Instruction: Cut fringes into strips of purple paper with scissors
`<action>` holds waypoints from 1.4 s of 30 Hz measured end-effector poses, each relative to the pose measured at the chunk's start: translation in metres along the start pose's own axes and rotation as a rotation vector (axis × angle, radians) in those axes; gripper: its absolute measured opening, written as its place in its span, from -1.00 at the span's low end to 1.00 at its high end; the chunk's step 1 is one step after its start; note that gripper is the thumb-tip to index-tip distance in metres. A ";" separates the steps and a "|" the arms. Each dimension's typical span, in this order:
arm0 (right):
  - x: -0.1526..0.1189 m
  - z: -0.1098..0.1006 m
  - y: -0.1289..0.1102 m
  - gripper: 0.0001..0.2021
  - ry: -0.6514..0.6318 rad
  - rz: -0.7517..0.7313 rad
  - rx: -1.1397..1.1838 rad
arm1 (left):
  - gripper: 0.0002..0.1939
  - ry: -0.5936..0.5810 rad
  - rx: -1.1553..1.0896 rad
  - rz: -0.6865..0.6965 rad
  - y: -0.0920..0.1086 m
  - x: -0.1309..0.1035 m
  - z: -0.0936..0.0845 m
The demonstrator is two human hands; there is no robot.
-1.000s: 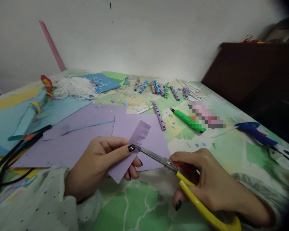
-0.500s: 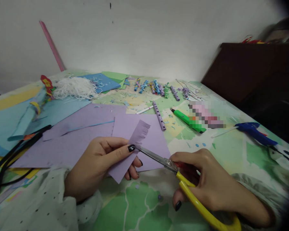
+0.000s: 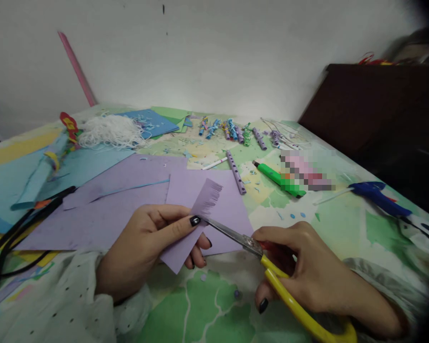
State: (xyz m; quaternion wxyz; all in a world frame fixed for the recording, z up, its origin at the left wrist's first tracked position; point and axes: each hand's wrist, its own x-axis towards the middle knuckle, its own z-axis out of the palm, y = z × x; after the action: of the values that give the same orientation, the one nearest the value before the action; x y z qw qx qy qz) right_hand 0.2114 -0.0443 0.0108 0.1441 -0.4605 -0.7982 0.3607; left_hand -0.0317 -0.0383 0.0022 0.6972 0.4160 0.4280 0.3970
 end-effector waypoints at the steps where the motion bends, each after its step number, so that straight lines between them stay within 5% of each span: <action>1: 0.000 0.000 0.000 -0.63 -0.001 0.002 0.003 | -0.84 -0.001 0.002 0.002 0.000 0.000 0.000; 42: 0.000 0.000 0.001 -0.64 0.032 -0.002 -0.030 | -0.82 -0.036 -0.003 0.006 -0.002 0.000 0.000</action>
State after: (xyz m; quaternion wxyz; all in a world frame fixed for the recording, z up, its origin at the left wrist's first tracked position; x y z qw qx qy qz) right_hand 0.2123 -0.0440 0.0098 0.1502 -0.4674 -0.8016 0.3413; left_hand -0.0311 -0.0387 0.0000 0.7043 0.4233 0.4134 0.3923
